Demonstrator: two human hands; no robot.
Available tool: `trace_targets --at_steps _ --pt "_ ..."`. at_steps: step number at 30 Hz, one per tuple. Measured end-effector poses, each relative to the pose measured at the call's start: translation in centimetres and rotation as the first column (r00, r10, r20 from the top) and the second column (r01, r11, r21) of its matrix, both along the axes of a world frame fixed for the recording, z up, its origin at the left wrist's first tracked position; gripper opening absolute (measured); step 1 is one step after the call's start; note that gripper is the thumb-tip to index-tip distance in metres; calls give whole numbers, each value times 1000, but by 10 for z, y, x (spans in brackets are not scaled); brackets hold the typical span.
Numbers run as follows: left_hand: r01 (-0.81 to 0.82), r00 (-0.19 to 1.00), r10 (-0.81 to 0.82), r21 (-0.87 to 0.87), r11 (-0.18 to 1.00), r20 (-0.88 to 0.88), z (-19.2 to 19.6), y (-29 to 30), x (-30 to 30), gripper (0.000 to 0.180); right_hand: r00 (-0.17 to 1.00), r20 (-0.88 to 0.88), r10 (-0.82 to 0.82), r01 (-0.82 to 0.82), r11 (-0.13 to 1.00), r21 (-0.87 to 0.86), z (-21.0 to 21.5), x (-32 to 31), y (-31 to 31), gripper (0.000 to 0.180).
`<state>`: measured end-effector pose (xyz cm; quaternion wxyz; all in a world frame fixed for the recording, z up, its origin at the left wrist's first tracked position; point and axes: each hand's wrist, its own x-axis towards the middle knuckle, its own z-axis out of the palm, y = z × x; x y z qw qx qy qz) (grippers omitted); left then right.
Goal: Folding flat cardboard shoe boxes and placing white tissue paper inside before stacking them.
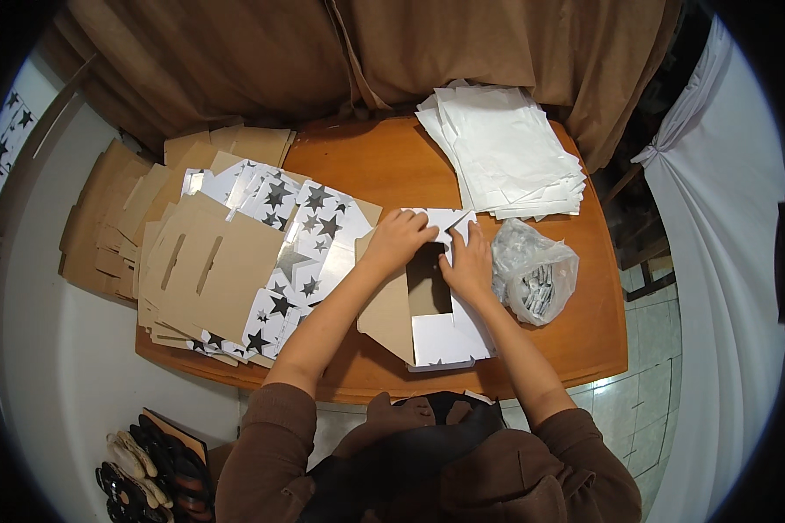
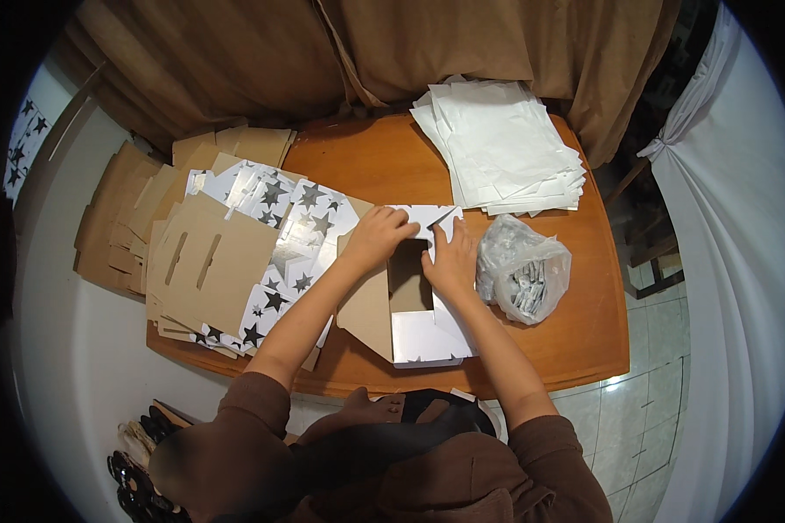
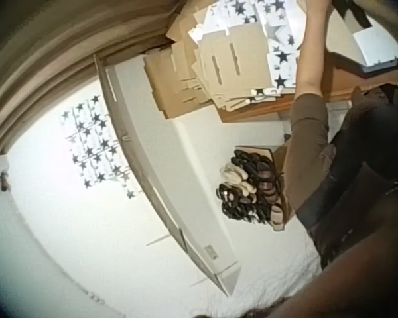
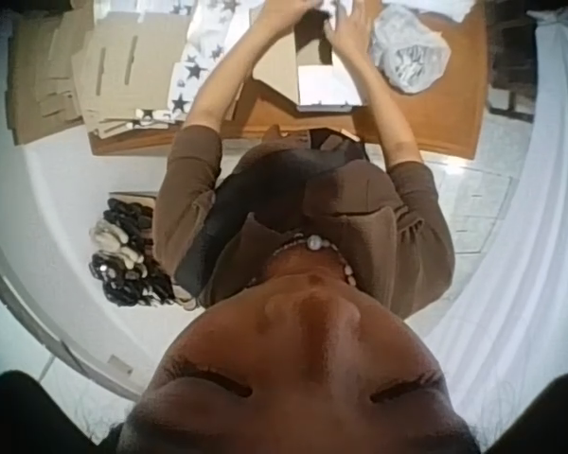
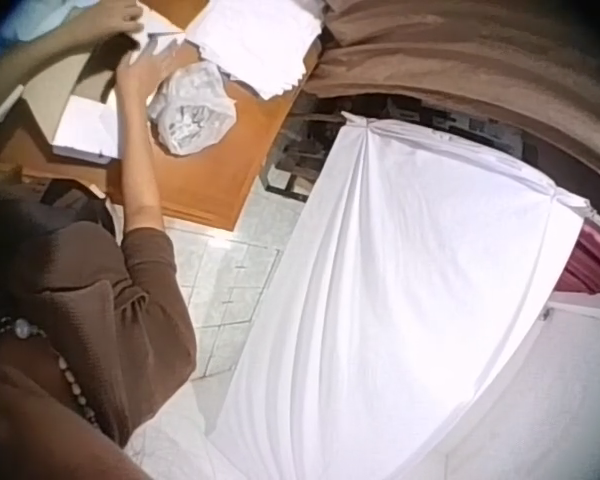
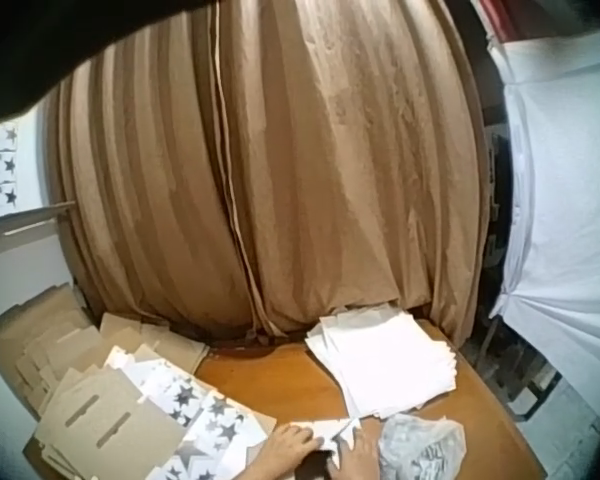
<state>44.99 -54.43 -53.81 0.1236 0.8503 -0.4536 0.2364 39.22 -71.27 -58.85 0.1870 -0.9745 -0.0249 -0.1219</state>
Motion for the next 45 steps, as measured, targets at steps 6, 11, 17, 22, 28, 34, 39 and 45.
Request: trace_targets --at_steps 6,11,17,22,28,34,39,45 --pt "-24 999 28 137 990 -23 -13 8 -8 17 1000 20 -7 5 995 105 0 -1 6 61" --pt "-65 979 114 272 960 -166 -12 3 -10 16 999 30 -31 27 992 120 -6 0 4 66" --pt "-174 982 187 288 942 -18 -19 -2 -17 10 1000 -6 -9 10 998 56 3 0 7 69" --pt "-208 976 220 287 935 -9 -20 -3 -18 9 1000 5 8 -8 998 70 8 -2 8 69" --pt "-210 977 210 309 928 34 -14 -5 -20 9 1000 7 8 -8 996 94 1 1 4 69" --pt "-159 987 143 268 950 76 -18 -4 -19 10 999 27 27 -30 992 124 5 2 4 67" --pt "-131 982 101 195 972 158 -20 -1 -16 16 991 46 125 -133 945 299 0 5 -8 63" --pt "-136 986 107 253 958 124 -17 -1 -16 22 968 68 241 -249 906 341 -3 4 -21 60"
